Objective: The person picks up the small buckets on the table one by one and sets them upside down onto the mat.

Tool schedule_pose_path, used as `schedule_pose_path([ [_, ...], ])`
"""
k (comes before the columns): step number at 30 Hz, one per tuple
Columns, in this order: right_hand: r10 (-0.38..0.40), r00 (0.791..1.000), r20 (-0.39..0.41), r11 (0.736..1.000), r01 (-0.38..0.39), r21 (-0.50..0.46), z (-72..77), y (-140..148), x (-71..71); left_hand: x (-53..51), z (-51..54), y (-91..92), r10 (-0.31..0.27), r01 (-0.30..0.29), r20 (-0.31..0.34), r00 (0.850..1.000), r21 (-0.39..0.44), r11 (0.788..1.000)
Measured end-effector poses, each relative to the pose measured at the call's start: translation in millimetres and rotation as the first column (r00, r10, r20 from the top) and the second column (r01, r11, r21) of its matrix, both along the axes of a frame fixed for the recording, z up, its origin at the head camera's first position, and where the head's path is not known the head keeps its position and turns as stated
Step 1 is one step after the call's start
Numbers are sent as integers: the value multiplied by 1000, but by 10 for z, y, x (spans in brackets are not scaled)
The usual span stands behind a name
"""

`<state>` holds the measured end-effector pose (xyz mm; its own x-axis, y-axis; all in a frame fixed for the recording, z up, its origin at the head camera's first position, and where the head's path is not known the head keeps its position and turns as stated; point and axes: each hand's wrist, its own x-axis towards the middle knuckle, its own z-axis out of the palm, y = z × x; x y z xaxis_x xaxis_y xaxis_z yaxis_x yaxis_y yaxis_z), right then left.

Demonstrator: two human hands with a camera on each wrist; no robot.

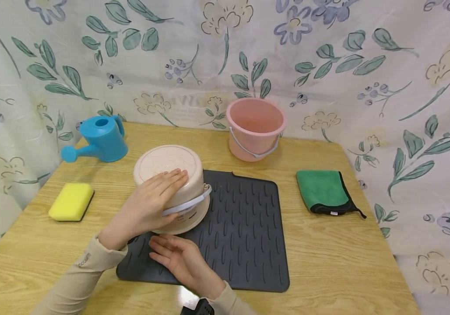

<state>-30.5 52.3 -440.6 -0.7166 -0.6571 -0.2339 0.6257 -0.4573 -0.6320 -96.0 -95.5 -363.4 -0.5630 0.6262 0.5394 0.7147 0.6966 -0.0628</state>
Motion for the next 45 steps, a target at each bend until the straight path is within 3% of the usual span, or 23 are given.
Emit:
schedule_pose_path([
  [6, 53, 996, -67, 996, -57, -62, 94, 6, 6, 64, -73, -11, -11, 12, -16, 1000, 12, 1000],
  [13, 83, 993, -83, 994, -89, -68, 111, 71, 13, 91, -85, 32, 25, -25, -39, 999, 5, 1000],
  [20, 22, 996, -85, 999, -24, -22, 133, 194, -14, 122, -56, 66, 67, -67, 4, 998, 2, 998],
  [27, 34, 995, -90, 999, -35, -4, 155, 327, -34, 152, -27, 154, 94, -95, 65, 993, 15, 995],
  [33, 99, 991, -88, 994, -95, 50, 140, 497, -26, 186, 2, 249, 20, -29, 98, 995, 95, 995],
  [37, 135, 985, -107, 991, -134, 16, 145, 634, -7, 197, 30, 320, -51, 35, 111, 993, 143, 989],
  [40, 98, 987, -126, 994, -103, -34, 160, 727, -18, 193, 40, 385, -113, 87, 130, 985, 192, 978],
  [45, -22, 986, -164, 998, 13, -59, 180, 905, -116, 176, 10, 541, -204, 151, 155, 967, 296, 943],
])
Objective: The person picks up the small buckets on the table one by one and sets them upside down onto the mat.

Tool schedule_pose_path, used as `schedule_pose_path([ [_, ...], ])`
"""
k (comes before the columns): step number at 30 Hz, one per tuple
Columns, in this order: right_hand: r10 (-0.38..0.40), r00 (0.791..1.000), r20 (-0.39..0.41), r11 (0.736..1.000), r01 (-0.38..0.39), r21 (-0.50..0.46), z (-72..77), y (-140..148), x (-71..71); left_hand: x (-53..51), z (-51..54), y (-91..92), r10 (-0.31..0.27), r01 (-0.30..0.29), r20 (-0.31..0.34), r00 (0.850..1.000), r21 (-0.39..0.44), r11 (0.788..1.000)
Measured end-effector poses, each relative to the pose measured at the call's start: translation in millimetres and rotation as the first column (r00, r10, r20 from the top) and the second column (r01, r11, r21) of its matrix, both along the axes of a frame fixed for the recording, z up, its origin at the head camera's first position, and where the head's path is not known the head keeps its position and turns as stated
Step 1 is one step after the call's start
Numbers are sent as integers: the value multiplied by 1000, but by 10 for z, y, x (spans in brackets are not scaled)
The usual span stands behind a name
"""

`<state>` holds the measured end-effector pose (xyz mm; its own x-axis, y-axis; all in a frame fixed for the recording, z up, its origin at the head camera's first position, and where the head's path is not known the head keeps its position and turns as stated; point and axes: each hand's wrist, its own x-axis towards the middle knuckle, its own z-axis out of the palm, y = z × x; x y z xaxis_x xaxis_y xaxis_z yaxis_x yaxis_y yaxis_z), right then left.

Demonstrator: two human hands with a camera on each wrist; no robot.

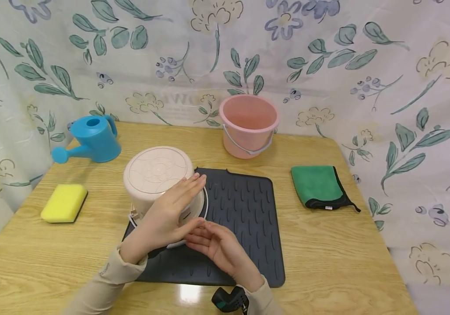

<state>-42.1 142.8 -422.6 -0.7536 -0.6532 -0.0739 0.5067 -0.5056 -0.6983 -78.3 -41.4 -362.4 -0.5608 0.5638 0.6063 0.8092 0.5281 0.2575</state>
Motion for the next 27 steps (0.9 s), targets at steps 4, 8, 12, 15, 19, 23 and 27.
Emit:
schedule_pose_path([
  [4, -90, 995, -39, 993, 93, 73, 21, 165, -123, -24, -83, 169, -36, 20, 128, 991, 129, 991],
  [8, -156, 983, -94, 973, 169, 160, 50, 320, -278, -90, -168, 347, -142, -11, 431, 891, 333, 943],
  [12, -217, 962, -167, 927, 257, 273, 109, 458, -443, -198, -244, 520, -278, -111, 615, 738, 516, 849],
  [15, -262, 932, -250, 846, 346, 406, 180, 526, -573, -292, -274, 641, -309, -178, 648, 696, 573, 800],
  [19, -286, 888, -361, 709, 450, 543, 299, 578, -735, -437, -253, 834, -314, -251, 665, 678, 611, 751],
  [23, -286, 854, -435, 635, 509, 581, 411, 568, -882, -612, -193, 1007, -306, -340, 697, 648, 624, 703],
  [27, -298, 813, -500, 555, 574, 602, 474, 558, -1009, -796, -189, 1124, -321, -421, 719, 617, 646, 637],
])
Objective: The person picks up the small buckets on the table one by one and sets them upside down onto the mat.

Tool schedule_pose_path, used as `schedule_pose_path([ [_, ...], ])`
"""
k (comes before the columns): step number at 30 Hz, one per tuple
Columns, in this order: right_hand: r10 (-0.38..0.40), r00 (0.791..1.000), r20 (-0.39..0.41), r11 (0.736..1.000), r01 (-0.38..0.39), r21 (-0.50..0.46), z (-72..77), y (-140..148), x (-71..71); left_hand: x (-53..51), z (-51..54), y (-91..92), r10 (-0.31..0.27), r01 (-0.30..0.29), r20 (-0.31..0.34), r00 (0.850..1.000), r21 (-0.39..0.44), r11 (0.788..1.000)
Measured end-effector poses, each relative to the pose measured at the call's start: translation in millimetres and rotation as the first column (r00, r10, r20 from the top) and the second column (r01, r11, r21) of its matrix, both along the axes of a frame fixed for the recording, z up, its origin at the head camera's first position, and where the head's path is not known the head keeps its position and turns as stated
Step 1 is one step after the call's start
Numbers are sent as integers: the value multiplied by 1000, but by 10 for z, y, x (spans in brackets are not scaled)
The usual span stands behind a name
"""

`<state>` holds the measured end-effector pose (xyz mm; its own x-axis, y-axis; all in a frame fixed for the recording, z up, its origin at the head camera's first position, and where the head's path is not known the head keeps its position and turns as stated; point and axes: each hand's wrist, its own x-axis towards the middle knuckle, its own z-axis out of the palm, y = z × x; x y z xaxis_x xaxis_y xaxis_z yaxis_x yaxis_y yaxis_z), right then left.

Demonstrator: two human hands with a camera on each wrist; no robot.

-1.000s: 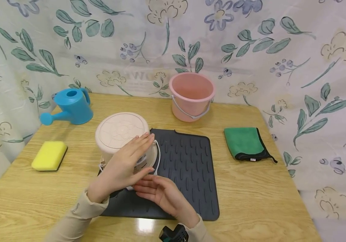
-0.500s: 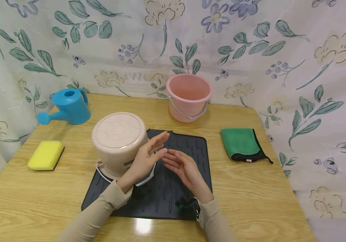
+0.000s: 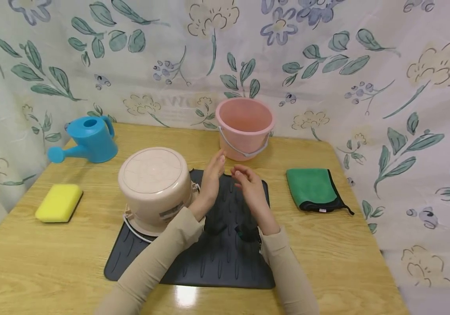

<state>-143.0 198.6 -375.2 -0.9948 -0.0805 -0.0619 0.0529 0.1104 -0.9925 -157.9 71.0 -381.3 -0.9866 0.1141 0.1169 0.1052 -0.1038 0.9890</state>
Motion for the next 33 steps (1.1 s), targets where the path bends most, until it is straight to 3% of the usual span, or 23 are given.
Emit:
schedule_pose_path([
  [5, -78, 989, -128, 976, 102, 194, 21, 45, -174, -226, -90, 89, 26, -34, 68, 997, 121, 992],
  [9, -73, 961, -267, 906, 176, 385, 1, 95, -329, -364, -176, 140, 61, -88, 129, 990, 216, 972],
  [12, -62, 939, -339, 860, 223, 460, -15, 111, -442, -447, -252, 168, 82, -123, 166, 983, 256, 959],
  [19, -76, 916, -394, 816, 284, 504, 47, 105, -585, -626, -412, 203, 96, -160, 210, 973, 312, 937],
  [24, -49, 864, -501, 804, 331, 494, 50, 101, -681, -696, -472, 220, 113, -188, 233, 966, 328, 926],
  [28, -21, 825, -564, 812, 343, 472, 44, 117, -768, -728, -486, 249, 116, -205, 265, 957, 338, 919],
  [30, -5, 813, -582, 807, 347, 478, 53, 121, -812, -750, -495, 258, 107, -207, 287, 952, 342, 917],
  [33, 18, 811, -584, 788, 348, 508, 73, 128, -878, -783, -513, 265, 88, -200, 313, 946, 345, 917],
])
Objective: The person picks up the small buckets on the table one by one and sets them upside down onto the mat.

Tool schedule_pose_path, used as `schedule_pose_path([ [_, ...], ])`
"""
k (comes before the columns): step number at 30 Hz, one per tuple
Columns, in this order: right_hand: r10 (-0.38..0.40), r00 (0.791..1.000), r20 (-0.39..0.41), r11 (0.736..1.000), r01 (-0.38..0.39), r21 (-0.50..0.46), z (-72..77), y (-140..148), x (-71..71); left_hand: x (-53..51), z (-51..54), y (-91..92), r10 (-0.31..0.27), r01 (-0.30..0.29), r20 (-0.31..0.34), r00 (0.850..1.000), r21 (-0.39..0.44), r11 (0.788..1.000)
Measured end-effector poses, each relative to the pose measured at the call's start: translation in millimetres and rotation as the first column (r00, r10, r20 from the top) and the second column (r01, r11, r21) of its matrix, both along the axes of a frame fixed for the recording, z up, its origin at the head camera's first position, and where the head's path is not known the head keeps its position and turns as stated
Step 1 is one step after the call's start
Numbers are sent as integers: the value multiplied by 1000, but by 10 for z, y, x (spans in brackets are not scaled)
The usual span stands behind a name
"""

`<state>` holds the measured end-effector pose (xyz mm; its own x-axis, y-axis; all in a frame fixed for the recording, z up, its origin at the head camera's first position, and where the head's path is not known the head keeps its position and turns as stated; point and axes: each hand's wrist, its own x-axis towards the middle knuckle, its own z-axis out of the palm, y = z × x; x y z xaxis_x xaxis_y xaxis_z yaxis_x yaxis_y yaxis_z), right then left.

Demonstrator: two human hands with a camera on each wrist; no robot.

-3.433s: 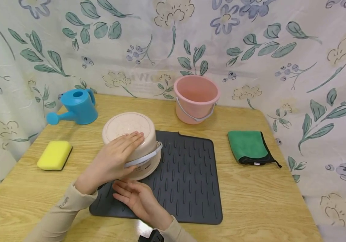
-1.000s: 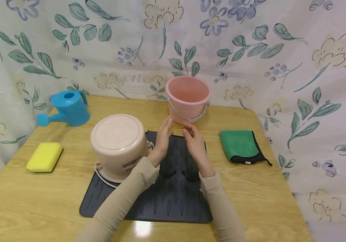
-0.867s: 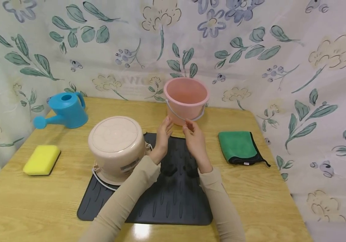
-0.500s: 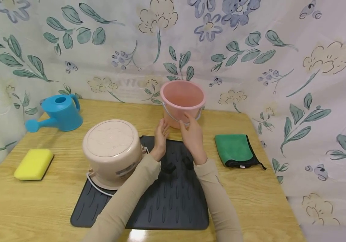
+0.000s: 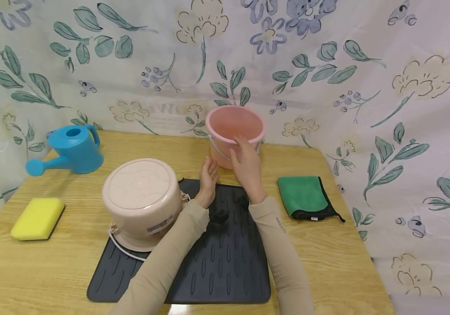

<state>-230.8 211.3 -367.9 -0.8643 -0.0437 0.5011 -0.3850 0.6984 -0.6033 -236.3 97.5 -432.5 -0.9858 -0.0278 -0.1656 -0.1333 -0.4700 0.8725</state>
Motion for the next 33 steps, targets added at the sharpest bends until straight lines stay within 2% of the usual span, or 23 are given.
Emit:
schedule_pose_path([
  [4, -14, 1000, 19, 1000, 14, 14, 5, 15, -109, -55, -26, 21, -25, 24, 16, 1000, 8, 1000],
  [8, -12, 1000, 17, 1000, 12, 22, 1, 22, -185, 8, 118, -3, -67, 65, 26, 997, 44, 997],
  [11, 2, 1000, 3, 998, -3, 65, -3, 14, -239, -6, 123, -1, -80, 78, 32, 996, 71, 994],
  [15, 21, 1000, -22, 992, -18, 125, -47, 1, -335, -140, -97, 81, -53, 51, 24, 998, 75, 996],
  [18, 23, 999, -45, 990, -17, 140, -92, -9, -396, -351, -446, 152, -50, 49, 1, 999, 93, 994],
  [21, 22, 997, -70, 988, -11, 152, -119, -27, -431, -657, -883, 224, -43, 44, -15, 999, 81, 996],
  [22, 21, 997, -74, 988, -9, 157, -123, -35, -440, -745, -1001, 244, -48, 49, -14, 999, 81, 996],
  [24, 15, 997, -73, 986, -2, 169, -126, -52, -460, -809, -1060, 247, -56, 56, 5, 998, 82, 995],
  [25, 9, 997, -70, 984, 4, 176, -123, -63, -467, -836, -1100, 256, -39, 39, -6, 999, 74, 996],
  [28, -24, 998, -64, 982, 36, 188, -120, -94, -498, -821, -1056, 239, -34, 34, -6, 999, 58, 998],
  [30, -52, 996, -73, 978, 66, 198, -118, -113, -518, -880, -1087, 262, -13, 13, 16, 1000, 15, 1000],
  [32, -80, 994, -81, 976, 94, 195, -119, -126, -535, -964, -1151, 291, -19, 19, 37, 999, -3, 1000],
  [33, -90, 992, -83, 976, 104, 190, -114, -131, -538, -1038, -1231, 321, -17, 18, 46, 999, -11, 1000],
])
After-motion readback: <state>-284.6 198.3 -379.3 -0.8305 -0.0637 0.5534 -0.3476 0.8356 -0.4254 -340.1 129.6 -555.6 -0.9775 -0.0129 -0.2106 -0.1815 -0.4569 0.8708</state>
